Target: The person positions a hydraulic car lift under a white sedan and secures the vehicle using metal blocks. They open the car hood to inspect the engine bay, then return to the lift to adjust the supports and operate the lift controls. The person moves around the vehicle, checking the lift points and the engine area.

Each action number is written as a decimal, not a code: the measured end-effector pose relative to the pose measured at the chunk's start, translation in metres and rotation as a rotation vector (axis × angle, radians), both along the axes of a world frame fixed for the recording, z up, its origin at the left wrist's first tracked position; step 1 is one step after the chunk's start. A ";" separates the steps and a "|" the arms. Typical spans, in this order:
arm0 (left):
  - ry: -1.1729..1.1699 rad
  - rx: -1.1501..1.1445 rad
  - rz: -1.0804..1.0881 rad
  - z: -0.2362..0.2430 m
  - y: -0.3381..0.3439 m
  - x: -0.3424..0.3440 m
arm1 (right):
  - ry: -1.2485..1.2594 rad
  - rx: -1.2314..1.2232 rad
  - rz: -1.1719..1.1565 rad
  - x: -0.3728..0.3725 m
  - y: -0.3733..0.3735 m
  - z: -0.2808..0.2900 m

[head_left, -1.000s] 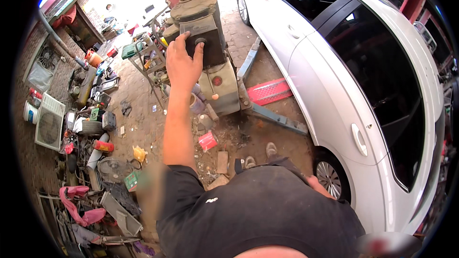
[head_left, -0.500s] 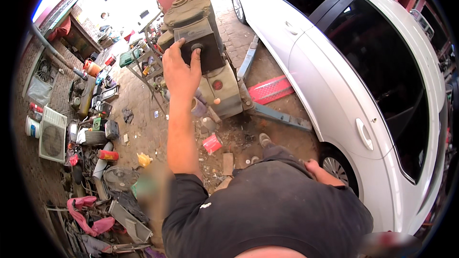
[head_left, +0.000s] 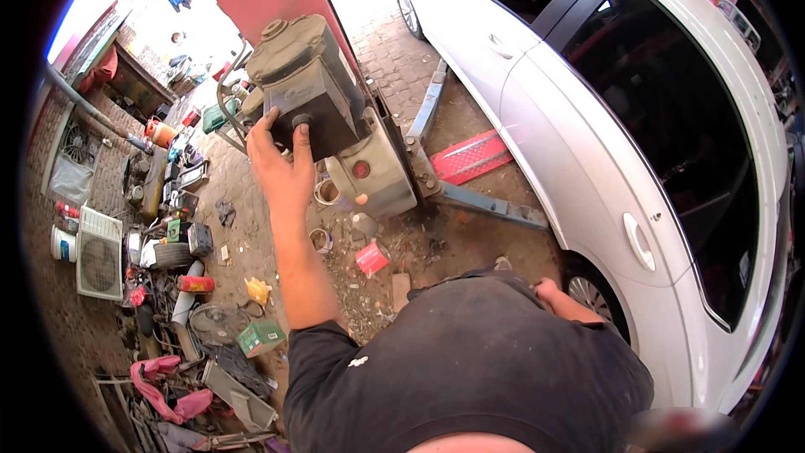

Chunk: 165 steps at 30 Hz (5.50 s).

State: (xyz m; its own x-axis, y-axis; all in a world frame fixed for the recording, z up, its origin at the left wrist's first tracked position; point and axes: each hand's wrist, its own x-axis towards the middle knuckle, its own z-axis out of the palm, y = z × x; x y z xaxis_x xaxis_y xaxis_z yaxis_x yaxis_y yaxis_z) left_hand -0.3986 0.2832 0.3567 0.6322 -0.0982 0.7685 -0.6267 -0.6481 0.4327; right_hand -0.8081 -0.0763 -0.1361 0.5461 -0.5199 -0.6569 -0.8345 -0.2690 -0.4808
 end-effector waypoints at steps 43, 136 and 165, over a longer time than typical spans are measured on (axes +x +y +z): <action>0.131 -0.165 -0.020 -0.013 0.002 -0.003 | 0.046 0.061 0.036 0.088 -0.079 0.025; 0.148 -0.182 0.053 -0.032 -0.004 -0.005 | 0.064 0.107 0.165 0.083 -0.089 0.006; 0.032 -0.195 0.024 -0.049 -0.020 -0.011 | 0.114 0.139 0.696 0.169 0.012 -0.002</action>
State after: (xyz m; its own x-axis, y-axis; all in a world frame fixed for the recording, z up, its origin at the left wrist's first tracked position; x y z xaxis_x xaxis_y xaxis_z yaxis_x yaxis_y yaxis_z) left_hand -0.4091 0.2634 0.3081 0.6573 0.0653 0.7508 -0.5961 -0.5645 0.5710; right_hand -0.6391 -0.0648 -0.1382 0.6443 0.0165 -0.7646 -0.5391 -0.6993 -0.4694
